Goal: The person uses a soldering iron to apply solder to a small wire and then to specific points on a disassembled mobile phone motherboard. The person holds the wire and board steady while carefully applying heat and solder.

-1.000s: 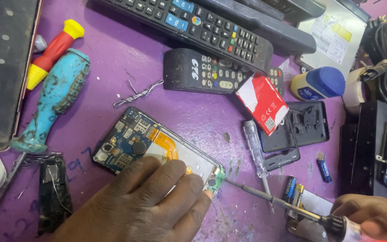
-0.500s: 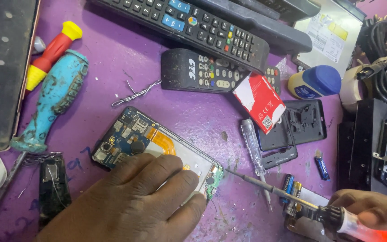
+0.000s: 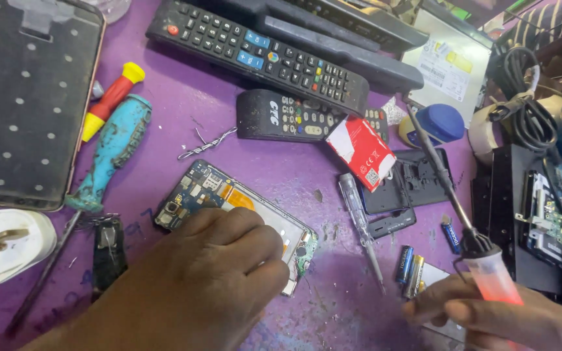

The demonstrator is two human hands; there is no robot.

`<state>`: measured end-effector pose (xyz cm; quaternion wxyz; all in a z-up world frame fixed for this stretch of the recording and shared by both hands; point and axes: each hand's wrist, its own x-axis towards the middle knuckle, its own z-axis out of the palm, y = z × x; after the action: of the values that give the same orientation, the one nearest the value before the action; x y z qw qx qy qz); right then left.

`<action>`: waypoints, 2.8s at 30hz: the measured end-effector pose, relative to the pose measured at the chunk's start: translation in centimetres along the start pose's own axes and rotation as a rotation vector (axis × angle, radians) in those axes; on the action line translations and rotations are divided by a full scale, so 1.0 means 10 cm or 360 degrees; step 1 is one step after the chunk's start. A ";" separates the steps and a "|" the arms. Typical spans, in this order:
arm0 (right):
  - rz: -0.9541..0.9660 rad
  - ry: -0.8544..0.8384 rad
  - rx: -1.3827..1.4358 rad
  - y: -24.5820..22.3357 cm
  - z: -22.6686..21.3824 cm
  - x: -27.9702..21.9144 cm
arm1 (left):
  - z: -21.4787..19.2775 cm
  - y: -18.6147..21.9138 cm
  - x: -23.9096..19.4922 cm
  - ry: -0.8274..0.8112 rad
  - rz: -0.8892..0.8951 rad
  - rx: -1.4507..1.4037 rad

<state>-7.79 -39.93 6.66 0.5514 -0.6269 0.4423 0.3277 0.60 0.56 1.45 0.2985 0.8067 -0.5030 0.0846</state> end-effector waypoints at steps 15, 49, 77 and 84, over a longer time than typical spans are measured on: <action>-0.2451 0.0546 -0.0593 0.27 1.77 -0.39 | -0.03 0.17 0.06 -0.0130 -0.0259 -0.0168; -0.2665 0.0389 -0.0744 0.34 2.02 0.03 | -0.13 -0.02 0.01 -0.0269 -0.0376 -0.0428; -0.2045 0.0732 -0.0011 0.29 2.07 -0.01 | -0.20 -0.02 0.02 -0.0359 -0.0188 -0.0529; -0.1928 0.0976 -0.0328 0.32 2.09 -0.04 | -0.24 -0.01 0.03 -0.0362 -0.0174 -0.0548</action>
<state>-9.26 -19.37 2.01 0.4248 -0.8774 0.1163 -0.1904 1.27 1.74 3.49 0.3775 0.7742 -0.4959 -0.1106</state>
